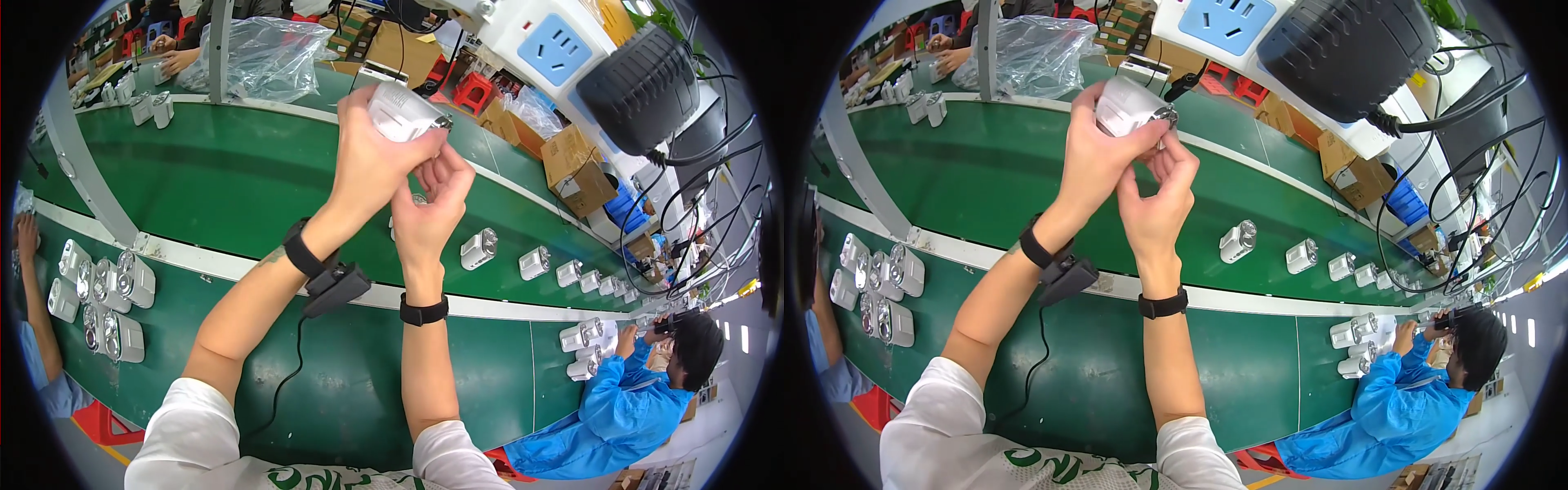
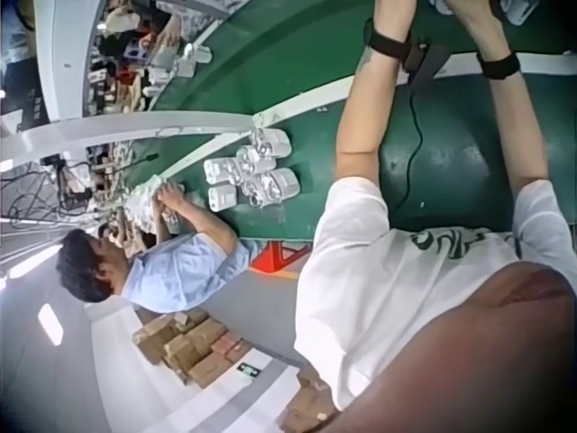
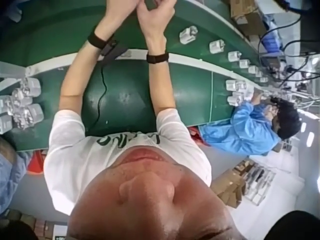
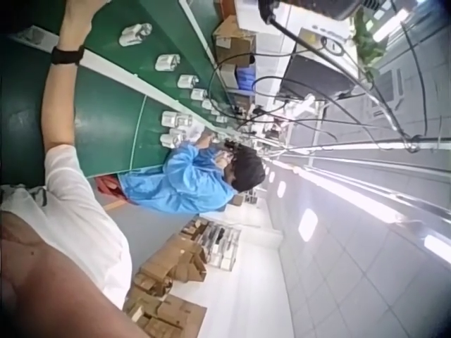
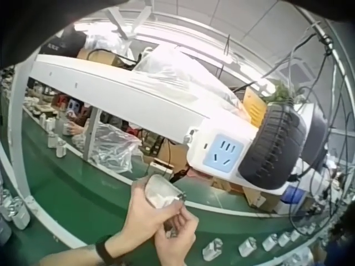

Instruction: The person picks up a white device from a green conveyor belt, presses a metal ring into its base, and sets it back down. This process is repeated for several more devices along the assembly line.

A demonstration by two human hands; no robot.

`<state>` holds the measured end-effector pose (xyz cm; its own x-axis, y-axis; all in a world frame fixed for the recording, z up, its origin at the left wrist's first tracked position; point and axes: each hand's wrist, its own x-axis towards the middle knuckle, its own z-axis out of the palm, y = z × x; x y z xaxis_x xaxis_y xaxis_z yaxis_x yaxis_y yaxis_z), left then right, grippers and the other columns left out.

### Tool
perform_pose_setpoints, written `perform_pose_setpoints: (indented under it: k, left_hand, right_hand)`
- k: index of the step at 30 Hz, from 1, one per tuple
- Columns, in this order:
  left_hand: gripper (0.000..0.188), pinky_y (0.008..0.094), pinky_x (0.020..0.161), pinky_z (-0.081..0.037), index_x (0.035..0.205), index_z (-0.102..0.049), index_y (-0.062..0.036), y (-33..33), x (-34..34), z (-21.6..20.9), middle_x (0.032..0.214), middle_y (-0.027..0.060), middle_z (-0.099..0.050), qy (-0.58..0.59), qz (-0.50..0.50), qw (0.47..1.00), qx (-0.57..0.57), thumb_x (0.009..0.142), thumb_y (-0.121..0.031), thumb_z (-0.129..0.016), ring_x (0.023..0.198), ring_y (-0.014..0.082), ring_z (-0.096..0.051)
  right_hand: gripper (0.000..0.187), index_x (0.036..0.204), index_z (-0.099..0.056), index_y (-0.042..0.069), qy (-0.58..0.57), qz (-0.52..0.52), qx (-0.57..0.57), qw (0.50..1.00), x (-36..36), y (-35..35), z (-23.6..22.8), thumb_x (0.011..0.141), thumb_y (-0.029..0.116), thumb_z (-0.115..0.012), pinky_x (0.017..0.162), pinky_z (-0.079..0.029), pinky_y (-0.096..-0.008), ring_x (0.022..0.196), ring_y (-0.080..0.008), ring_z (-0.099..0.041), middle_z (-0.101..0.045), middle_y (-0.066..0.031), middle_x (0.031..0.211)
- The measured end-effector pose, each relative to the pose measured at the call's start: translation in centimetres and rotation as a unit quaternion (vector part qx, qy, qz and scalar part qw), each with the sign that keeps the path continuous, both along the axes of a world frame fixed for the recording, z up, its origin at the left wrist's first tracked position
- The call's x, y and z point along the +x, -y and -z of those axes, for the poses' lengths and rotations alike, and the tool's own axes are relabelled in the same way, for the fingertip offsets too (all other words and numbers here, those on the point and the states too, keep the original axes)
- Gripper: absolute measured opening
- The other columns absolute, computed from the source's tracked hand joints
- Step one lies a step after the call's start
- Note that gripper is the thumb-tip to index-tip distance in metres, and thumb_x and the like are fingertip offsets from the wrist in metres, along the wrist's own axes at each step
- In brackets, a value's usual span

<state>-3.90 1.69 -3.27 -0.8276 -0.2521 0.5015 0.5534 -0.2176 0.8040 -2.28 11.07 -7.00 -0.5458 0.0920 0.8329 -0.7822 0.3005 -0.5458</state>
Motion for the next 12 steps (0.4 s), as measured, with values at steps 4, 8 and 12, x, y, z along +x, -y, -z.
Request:
perform_pose_setpoints:
  k: [4,8,12]
  left_hand:
    - [0.090,0.0420,0.090,-0.048,0.132,-0.043,0.0076,0.4,-0.6,0.1,0.120,0.0198,-0.048,-0.157,-0.259,0.945,-0.122,0.062,-0.024,-0.090,0.108,0.0345,-0.054]
    - [0.091,0.0441,0.095,-0.042,0.133,-0.045,0.0021,1.7,0.1,-1.0,0.119,0.0199,-0.048,-0.249,-0.315,0.895,-0.193,0.058,-0.023,-0.090,0.113,0.0366,-0.046]
    - [0.090,0.0427,0.093,-0.043,0.135,-0.046,-0.0016,2.6,0.5,-1.4,0.119,0.0186,-0.049,-0.297,-0.282,0.884,-0.225,0.059,-0.024,-0.090,0.110,0.0342,-0.049]
  right_hand:
    - [0.053,0.131,-0.036,-0.002,-0.002,-0.115,-0.047,0.992,0.2,0.7,0.4,0.087,-0.004,-0.066,0.095,-0.050,-0.0339,0.108,-0.0202,-0.062,-0.065,-0.0180,0.107]
    - [0.048,0.133,-0.033,-0.001,0.037,-0.238,-0.109,0.964,0.8,0.0,0.4,0.093,0.004,-0.060,0.095,-0.049,-0.0347,0.109,-0.0220,-0.061,-0.062,-0.0212,0.115]
    - [0.047,0.134,-0.034,0.001,0.050,-0.318,-0.155,0.934,1.2,-0.8,-0.6,0.097,0.015,-0.060,0.100,-0.045,-0.0365,0.108,-0.0231,-0.061,-0.055,-0.0263,0.129]
